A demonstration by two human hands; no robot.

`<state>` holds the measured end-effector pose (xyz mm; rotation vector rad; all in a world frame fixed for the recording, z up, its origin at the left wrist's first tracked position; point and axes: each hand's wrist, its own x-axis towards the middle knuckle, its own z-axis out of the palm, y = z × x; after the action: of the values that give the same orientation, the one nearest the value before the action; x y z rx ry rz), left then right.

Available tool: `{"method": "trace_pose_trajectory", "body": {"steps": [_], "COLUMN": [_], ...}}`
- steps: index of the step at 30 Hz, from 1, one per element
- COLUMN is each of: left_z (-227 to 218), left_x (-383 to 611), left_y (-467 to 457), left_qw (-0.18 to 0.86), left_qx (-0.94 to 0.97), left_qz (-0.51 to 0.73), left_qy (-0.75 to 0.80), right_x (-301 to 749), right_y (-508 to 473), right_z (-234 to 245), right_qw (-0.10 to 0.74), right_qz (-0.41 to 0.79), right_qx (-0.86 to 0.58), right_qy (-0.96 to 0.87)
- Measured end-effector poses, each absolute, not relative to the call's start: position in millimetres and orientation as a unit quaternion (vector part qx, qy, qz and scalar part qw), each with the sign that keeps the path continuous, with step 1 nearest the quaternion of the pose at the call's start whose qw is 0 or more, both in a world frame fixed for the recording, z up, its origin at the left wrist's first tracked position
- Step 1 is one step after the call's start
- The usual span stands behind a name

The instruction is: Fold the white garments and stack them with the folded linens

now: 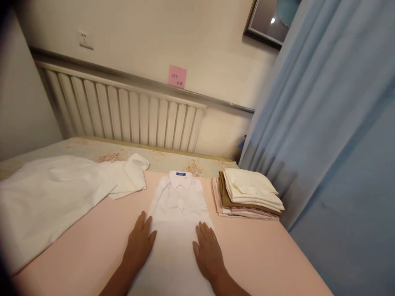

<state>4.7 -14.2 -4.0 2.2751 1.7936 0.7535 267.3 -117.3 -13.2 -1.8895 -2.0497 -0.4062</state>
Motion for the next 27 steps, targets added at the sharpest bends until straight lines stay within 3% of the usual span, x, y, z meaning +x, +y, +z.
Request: {"method": "trace_pose_trajectory", "body": {"steps": [16,27], "left_z": [35.8,36.6], "left_x": [-25.4,-26.8], "left_y": [11.8,13.8], "left_qw": [0.398,0.394], "left_qx": [0.579,0.572], "left_qz": [0.312,0.298], "left_qy": [0.64,0.655], "right_x": [266.5,267.9], "right_y": [-117.2,-115.8], "right_z": [-13.9,-14.8], "right_qw": [0.159,0.159], "right_qz": [-0.152,-0.15], "right_qx": [-0.659,-0.658], "right_qy": [-0.72,-0.721]}}
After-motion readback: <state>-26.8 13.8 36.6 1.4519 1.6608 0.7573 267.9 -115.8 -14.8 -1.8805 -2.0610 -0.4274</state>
